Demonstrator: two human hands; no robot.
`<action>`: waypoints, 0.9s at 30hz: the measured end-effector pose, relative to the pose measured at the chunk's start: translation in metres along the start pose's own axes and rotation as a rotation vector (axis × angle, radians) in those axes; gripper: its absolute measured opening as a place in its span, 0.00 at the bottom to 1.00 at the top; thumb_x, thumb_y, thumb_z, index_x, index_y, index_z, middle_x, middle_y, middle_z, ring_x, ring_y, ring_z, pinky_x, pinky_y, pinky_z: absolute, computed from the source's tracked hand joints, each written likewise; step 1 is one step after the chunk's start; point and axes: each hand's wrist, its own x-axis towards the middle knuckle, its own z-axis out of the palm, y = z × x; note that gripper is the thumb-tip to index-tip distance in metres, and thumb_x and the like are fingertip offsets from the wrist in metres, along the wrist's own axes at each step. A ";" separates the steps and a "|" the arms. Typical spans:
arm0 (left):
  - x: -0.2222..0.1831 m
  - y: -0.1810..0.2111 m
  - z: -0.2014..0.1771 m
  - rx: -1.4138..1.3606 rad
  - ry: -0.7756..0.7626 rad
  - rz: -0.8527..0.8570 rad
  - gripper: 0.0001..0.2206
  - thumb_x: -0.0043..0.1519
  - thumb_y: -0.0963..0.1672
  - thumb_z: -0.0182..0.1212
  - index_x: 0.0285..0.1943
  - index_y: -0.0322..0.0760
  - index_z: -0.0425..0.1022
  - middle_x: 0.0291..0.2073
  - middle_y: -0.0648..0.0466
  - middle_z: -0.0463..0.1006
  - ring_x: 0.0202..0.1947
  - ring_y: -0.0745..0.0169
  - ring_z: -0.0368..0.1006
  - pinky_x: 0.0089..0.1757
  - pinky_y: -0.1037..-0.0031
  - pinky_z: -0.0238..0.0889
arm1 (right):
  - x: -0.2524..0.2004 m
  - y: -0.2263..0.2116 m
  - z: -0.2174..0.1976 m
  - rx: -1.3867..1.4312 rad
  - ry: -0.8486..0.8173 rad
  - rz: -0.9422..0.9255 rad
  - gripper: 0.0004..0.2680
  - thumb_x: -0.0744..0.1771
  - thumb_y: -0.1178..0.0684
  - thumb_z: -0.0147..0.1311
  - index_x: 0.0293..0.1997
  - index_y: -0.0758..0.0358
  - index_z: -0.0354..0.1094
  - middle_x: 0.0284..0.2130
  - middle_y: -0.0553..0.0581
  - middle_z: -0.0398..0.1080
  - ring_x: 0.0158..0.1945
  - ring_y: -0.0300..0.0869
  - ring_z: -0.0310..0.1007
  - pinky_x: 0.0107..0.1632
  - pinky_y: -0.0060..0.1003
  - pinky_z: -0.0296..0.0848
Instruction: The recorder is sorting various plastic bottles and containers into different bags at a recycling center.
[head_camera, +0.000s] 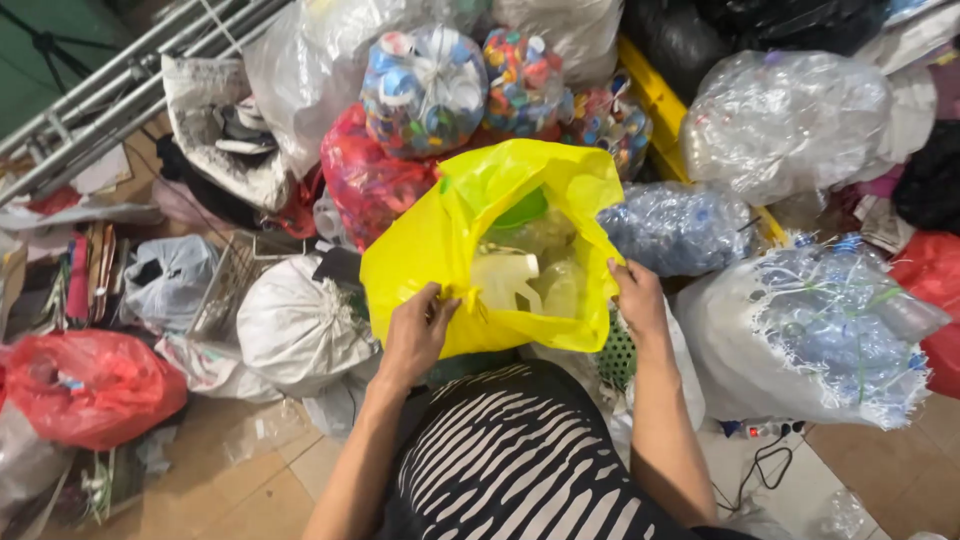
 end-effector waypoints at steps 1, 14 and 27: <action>0.010 0.010 -0.005 -0.002 -0.002 0.013 0.12 0.62 0.46 0.67 0.40 0.31 0.73 0.21 0.42 0.72 0.24 0.40 0.71 0.30 0.58 0.64 | -0.001 -0.020 -0.001 0.003 0.011 -0.008 0.12 0.73 0.50 0.57 0.41 0.72 0.73 0.29 0.55 0.66 0.30 0.37 0.62 0.31 0.33 0.63; 0.154 0.094 -0.004 -0.692 0.132 0.143 0.07 0.73 0.43 0.53 0.48 0.31 0.71 0.30 0.60 0.72 0.28 0.74 0.67 0.32 0.79 0.63 | 0.083 -0.199 -0.063 0.466 0.056 -0.327 0.04 0.70 0.55 0.58 0.40 0.63 0.69 0.35 0.51 0.72 0.38 0.39 0.74 0.46 0.36 0.76; 0.233 0.046 0.069 -0.686 -0.053 0.101 0.16 0.72 0.42 0.53 0.67 0.29 0.62 0.55 0.51 0.78 0.53 0.65 0.77 0.48 0.76 0.72 | 0.162 -0.184 -0.080 0.470 0.002 -0.525 0.03 0.71 0.60 0.58 0.47 0.62 0.69 0.41 0.51 0.73 0.45 0.39 0.75 0.53 0.35 0.76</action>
